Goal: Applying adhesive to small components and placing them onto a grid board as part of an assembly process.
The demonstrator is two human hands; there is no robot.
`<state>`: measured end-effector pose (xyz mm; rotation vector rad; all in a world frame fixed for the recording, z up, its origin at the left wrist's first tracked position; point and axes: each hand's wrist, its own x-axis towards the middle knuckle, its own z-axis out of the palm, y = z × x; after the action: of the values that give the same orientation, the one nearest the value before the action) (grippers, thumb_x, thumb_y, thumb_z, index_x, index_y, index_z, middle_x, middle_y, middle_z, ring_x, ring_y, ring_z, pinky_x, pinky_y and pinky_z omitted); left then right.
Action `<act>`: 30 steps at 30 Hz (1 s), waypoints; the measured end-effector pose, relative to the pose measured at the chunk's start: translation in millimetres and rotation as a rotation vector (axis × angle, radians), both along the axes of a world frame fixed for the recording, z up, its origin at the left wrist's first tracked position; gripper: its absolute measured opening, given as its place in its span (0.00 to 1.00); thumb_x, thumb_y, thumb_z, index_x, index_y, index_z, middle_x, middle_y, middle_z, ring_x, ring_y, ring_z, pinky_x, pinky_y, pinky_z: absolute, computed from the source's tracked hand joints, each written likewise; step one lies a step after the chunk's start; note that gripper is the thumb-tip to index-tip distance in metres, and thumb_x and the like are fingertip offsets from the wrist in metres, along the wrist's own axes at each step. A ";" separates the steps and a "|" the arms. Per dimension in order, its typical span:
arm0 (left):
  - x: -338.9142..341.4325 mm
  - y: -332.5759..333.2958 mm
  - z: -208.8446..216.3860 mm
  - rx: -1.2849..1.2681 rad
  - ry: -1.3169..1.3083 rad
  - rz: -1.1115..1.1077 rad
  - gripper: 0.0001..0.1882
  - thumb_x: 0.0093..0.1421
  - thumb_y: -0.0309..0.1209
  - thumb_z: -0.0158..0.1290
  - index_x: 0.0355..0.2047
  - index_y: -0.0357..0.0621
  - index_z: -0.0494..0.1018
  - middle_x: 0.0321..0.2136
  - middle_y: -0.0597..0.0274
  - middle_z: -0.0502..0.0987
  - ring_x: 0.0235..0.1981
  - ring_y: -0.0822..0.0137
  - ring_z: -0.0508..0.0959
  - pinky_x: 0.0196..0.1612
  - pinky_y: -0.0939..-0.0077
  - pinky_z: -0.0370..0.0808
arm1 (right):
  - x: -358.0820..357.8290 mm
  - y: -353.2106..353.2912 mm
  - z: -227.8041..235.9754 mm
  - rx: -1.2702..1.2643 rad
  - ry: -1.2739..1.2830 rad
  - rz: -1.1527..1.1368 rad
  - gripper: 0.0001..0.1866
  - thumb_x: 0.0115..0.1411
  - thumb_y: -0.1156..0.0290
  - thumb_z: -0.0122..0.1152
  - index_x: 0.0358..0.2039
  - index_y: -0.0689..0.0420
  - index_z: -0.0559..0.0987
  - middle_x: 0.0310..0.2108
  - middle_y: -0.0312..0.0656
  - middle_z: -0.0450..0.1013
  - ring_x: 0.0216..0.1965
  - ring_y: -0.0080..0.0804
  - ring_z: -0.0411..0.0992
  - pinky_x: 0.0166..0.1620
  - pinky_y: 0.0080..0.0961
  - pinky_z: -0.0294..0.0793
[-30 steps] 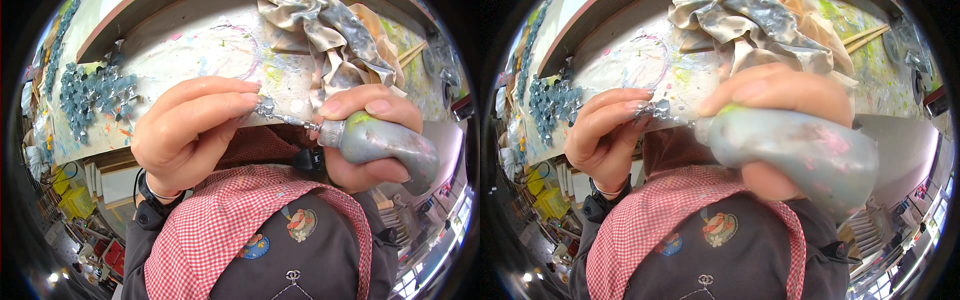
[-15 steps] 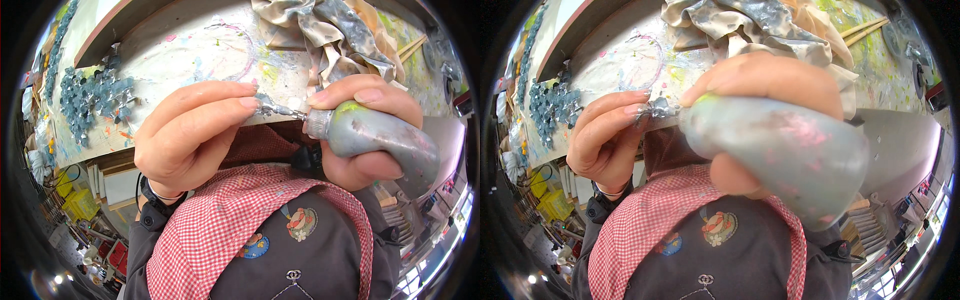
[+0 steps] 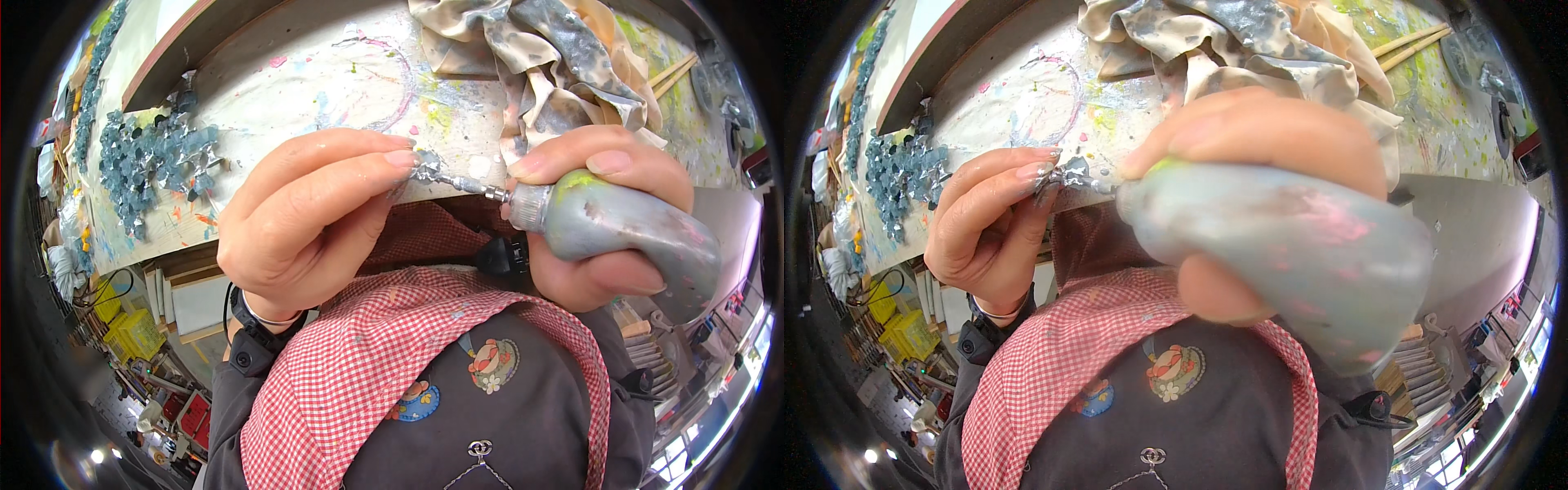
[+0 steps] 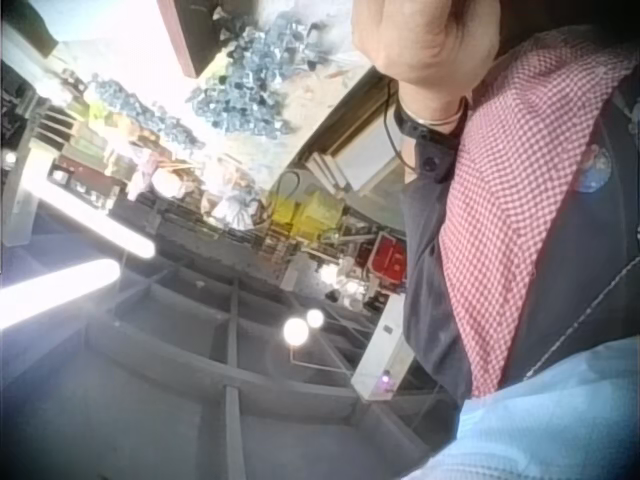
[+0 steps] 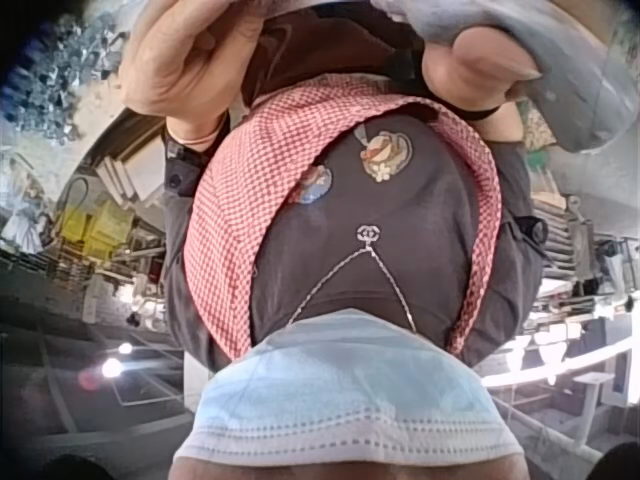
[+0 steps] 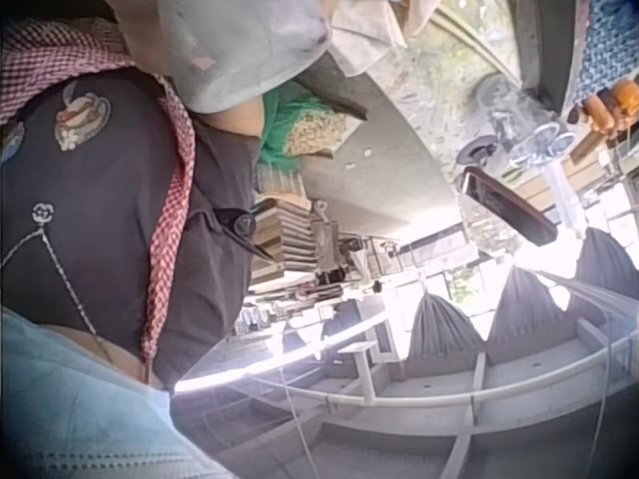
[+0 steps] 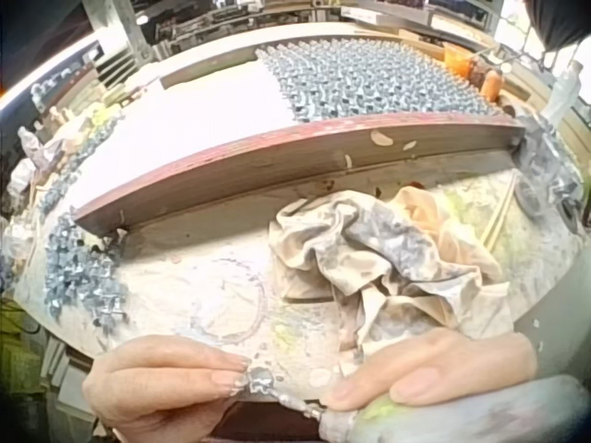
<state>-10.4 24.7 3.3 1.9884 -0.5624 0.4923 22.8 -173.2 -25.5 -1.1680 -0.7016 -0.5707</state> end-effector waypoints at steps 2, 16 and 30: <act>-0.3 -0.2 0.4 -0.002 0.000 -0.001 0.16 0.38 0.10 0.54 0.30 0.33 0.75 0.27 0.50 0.76 0.29 0.62 0.78 0.32 0.78 0.74 | 0.7 0.4 -0.3 0.002 -0.003 -0.007 0.34 0.59 0.41 0.30 0.40 0.65 0.62 0.22 0.52 0.67 0.13 0.29 0.64 0.14 0.17 0.66; -2.3 2.8 5.3 0.092 0.051 -0.032 0.15 0.43 0.11 0.55 0.33 0.34 0.73 0.31 0.47 0.76 0.33 0.63 0.77 0.32 0.81 0.73 | -0.7 -3.9 -0.1 0.025 -0.011 -0.047 0.34 0.60 0.41 0.29 0.39 0.65 0.62 0.22 0.52 0.67 0.13 0.29 0.64 0.14 0.17 0.66; 2.4 -0.1 -0.2 -0.029 0.011 -0.020 0.15 0.41 0.10 0.53 0.32 0.32 0.74 0.27 0.48 0.77 0.29 0.62 0.78 0.33 0.78 0.74 | 3.2 -4.4 -1.8 0.048 -0.055 -0.099 0.34 0.60 0.41 0.28 0.38 0.66 0.63 0.21 0.51 0.67 0.13 0.30 0.63 0.13 0.17 0.65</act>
<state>-8.0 24.6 3.1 1.9553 -0.5650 0.4745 26.0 -177.6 -27.2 -1.1502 -0.6754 -0.7016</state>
